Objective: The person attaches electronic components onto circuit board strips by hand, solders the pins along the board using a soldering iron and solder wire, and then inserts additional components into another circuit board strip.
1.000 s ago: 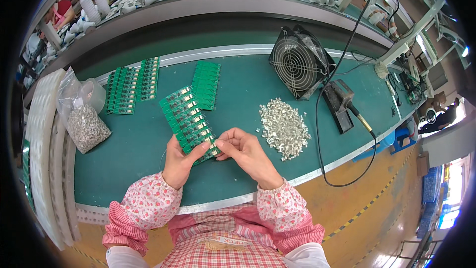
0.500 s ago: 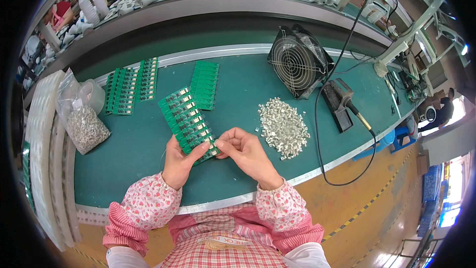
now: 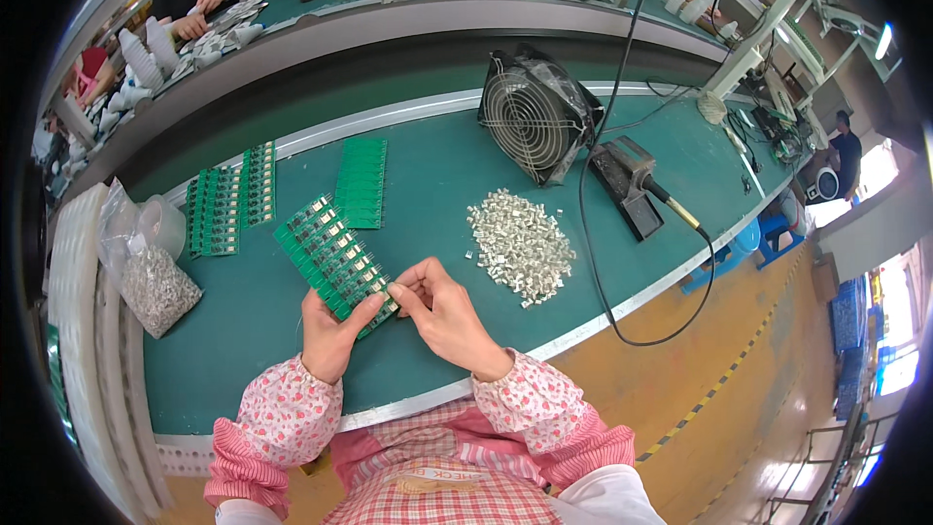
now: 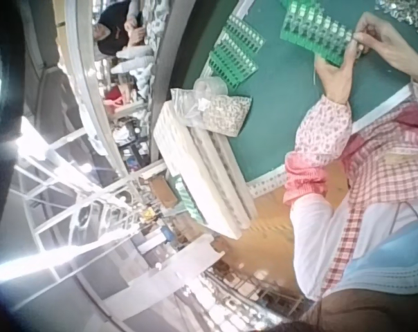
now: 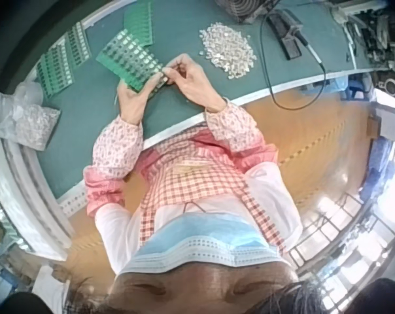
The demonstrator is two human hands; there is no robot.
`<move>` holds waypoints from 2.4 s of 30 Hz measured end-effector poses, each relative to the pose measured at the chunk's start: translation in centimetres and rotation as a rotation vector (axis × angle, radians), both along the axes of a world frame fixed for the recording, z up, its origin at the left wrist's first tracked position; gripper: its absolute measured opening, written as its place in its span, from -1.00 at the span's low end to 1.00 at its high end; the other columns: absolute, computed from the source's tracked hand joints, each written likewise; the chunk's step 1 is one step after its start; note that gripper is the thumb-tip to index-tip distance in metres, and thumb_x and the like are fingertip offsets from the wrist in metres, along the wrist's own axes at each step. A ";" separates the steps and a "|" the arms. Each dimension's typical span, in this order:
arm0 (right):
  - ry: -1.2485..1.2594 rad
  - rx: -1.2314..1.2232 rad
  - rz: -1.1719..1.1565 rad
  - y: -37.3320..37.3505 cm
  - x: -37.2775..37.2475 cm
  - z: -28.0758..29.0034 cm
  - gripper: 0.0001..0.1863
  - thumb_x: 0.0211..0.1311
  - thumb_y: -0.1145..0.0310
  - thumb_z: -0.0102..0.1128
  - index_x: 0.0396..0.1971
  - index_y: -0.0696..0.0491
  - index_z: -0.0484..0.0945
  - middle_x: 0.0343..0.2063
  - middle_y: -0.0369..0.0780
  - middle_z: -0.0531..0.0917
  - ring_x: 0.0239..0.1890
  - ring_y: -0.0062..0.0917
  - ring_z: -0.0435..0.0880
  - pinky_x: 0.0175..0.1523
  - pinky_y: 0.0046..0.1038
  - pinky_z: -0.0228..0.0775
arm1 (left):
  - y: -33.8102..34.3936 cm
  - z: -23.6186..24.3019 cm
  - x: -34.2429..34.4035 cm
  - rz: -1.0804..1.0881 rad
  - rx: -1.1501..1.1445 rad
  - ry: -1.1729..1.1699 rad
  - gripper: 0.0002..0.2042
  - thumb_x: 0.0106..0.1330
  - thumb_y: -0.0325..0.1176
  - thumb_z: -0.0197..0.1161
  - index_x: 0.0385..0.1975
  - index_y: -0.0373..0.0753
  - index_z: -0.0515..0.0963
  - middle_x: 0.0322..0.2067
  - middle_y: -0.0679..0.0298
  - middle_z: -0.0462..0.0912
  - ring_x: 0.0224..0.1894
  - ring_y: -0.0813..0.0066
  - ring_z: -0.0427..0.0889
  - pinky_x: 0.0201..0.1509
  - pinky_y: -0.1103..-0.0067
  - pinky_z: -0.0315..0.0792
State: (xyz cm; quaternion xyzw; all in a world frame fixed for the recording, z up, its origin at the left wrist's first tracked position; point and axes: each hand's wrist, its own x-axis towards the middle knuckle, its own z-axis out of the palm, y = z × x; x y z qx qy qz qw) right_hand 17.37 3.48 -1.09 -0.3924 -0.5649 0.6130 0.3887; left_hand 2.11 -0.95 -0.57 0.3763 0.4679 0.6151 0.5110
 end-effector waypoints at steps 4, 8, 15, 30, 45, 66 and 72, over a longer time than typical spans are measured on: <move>-0.096 0.103 -0.024 -0.5 0.3 0.6 -0.85 0.28 0.48 0.09 -0.26 0.21 0.36 -0.40 -0.25 0.55 -0.34 -0.67 0.55 -0.24 -0.61 0.43 | 0.1 0.2 0.2 -0.041 0.021 0.031 -0.77 0.14 -0.57 0.31 -0.22 -0.32 0.48 -0.31 0.32 0.61 -0.28 0.63 0.59 -0.21 0.69 0.48; -0.183 0.287 -0.118 -0.4 1.0 1.7 -0.80 0.19 0.47 0.20 -0.22 0.19 0.45 -0.41 -0.27 0.57 -0.33 -0.64 0.56 -0.19 -0.58 0.41 | 0.0 0.2 0.2 -0.037 0.001 -0.032 -0.78 0.13 -0.58 0.31 -0.23 -0.31 0.50 -0.31 0.32 0.62 -0.29 0.63 0.59 -0.19 0.68 0.48; -0.928 1.058 -0.247 3.2 6.8 1.4 -0.70 -0.10 0.49 0.32 -0.28 0.08 0.52 -0.33 -0.28 0.57 -0.17 -0.32 0.44 -0.08 -0.33 0.29 | 0.2 0.7 -0.4 -0.052 -0.075 -0.203 -0.77 0.12 -0.57 0.32 -0.23 -0.30 0.50 -0.30 0.33 0.61 -0.27 0.62 0.59 -0.17 0.65 0.48; -0.632 0.749 -0.205 1.8 3.6 1.6 -0.90 0.05 0.52 0.27 -0.41 0.16 0.55 -0.44 -0.18 0.64 -0.43 -0.39 0.59 -0.30 -0.43 0.42 | 0.2 0.5 -0.9 -0.080 -0.083 -0.196 -0.73 0.15 -0.56 0.28 -0.16 -0.29 0.44 -0.27 0.31 0.59 -0.23 0.57 0.58 -0.10 0.59 0.47; 0.028 -0.164 0.098 1.1 1.9 3.0 -0.87 0.19 0.45 0.20 -0.34 0.20 0.53 -0.30 -0.20 0.62 -0.27 -0.66 0.55 -0.16 -0.59 0.43 | 0.3 0.7 -0.4 0.000 -0.055 -0.180 -0.79 0.14 -0.53 0.32 -0.24 -0.29 0.49 -0.34 0.38 0.60 -0.32 0.69 0.55 -0.25 0.71 0.44; -0.120 0.152 -0.048 0.4 0.3 0.7 -0.82 0.20 0.43 0.21 -0.31 0.23 0.46 -0.41 -0.25 0.62 -0.37 -0.66 0.57 -0.24 -0.60 0.42 | 0.5 0.3 -0.5 -0.008 -0.038 -0.096 -0.81 0.15 -0.54 0.32 -0.26 -0.30 0.51 -0.34 0.34 0.62 -0.30 0.66 0.58 -0.22 0.70 0.48; 0.111 -0.219 0.076 -1.2 -0.5 1.7 -0.83 0.26 0.44 0.14 -0.23 0.22 0.46 -0.42 -0.29 0.58 -0.34 -0.67 0.56 -0.22 -0.59 0.47 | 0.4 0.8 -0.5 -0.023 -0.014 -0.181 -0.82 0.16 -0.53 0.30 -0.25 -0.32 0.52 -0.33 0.33 0.62 -0.29 0.65 0.58 -0.20 0.68 0.48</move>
